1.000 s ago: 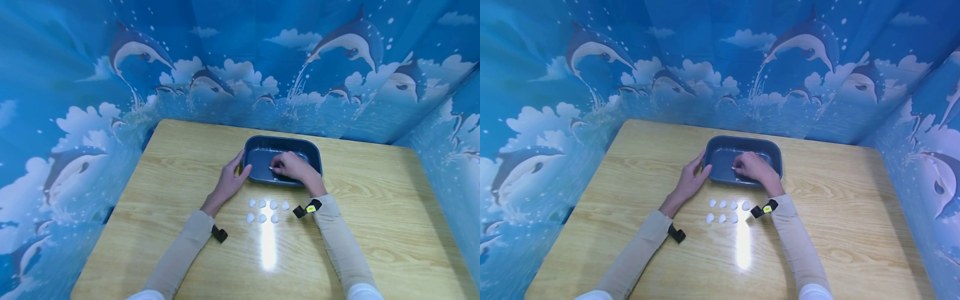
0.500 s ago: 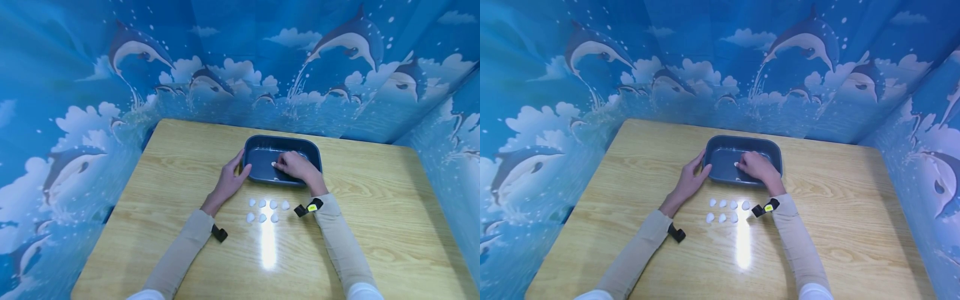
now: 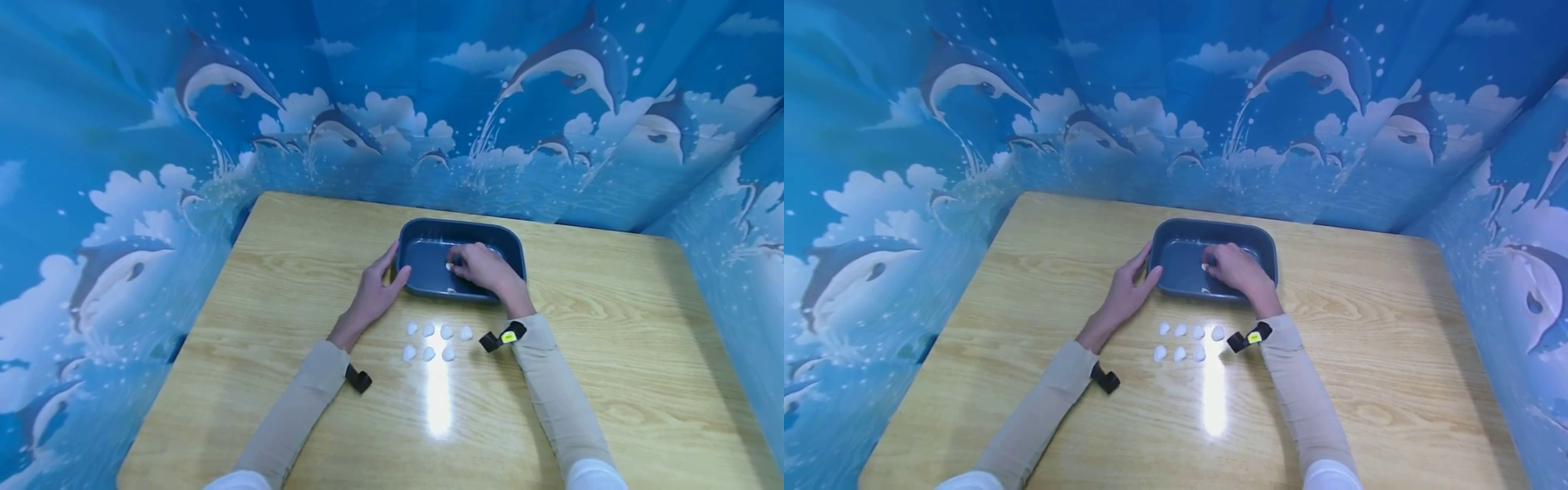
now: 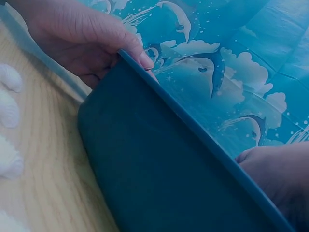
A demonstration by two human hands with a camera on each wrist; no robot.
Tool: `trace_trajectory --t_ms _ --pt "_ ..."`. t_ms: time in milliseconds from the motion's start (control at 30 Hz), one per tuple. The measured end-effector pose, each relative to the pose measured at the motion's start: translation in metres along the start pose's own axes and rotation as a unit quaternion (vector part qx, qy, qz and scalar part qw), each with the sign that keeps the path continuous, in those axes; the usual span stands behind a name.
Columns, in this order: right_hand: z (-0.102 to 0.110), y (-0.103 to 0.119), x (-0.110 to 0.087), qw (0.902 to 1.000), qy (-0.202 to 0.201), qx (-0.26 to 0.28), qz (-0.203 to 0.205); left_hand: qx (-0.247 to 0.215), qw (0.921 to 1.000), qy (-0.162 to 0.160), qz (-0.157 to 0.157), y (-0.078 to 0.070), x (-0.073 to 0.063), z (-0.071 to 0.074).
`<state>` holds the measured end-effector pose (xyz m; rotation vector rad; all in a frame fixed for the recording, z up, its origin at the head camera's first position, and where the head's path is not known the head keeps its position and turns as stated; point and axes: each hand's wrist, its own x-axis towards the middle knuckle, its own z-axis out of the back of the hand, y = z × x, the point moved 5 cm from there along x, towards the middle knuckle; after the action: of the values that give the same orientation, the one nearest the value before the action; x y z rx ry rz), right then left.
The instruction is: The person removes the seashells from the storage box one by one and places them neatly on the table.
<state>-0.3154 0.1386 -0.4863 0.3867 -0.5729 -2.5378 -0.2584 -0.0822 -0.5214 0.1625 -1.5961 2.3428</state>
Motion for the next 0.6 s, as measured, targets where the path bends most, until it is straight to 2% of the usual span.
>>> trace_trajectory --t_ms 133,433,600 --pt "0.0011 -0.0017 0.0 0.9999 0.0 -0.006 -0.01 0.005 1.0 -0.001 -0.001 0.0007 0.0002 -0.0007" --pt "-0.0013 -0.0025 0.0021 1.0 0.004 0.001 0.006 0.003 1.0 0.004 0.001 0.0026 0.0007 -0.0016" --pt "-0.0037 -0.0021 0.0049 1.0 0.004 0.007 0.002 -0.001 1.0 0.003 0.004 0.0038 0.0015 -0.0011"
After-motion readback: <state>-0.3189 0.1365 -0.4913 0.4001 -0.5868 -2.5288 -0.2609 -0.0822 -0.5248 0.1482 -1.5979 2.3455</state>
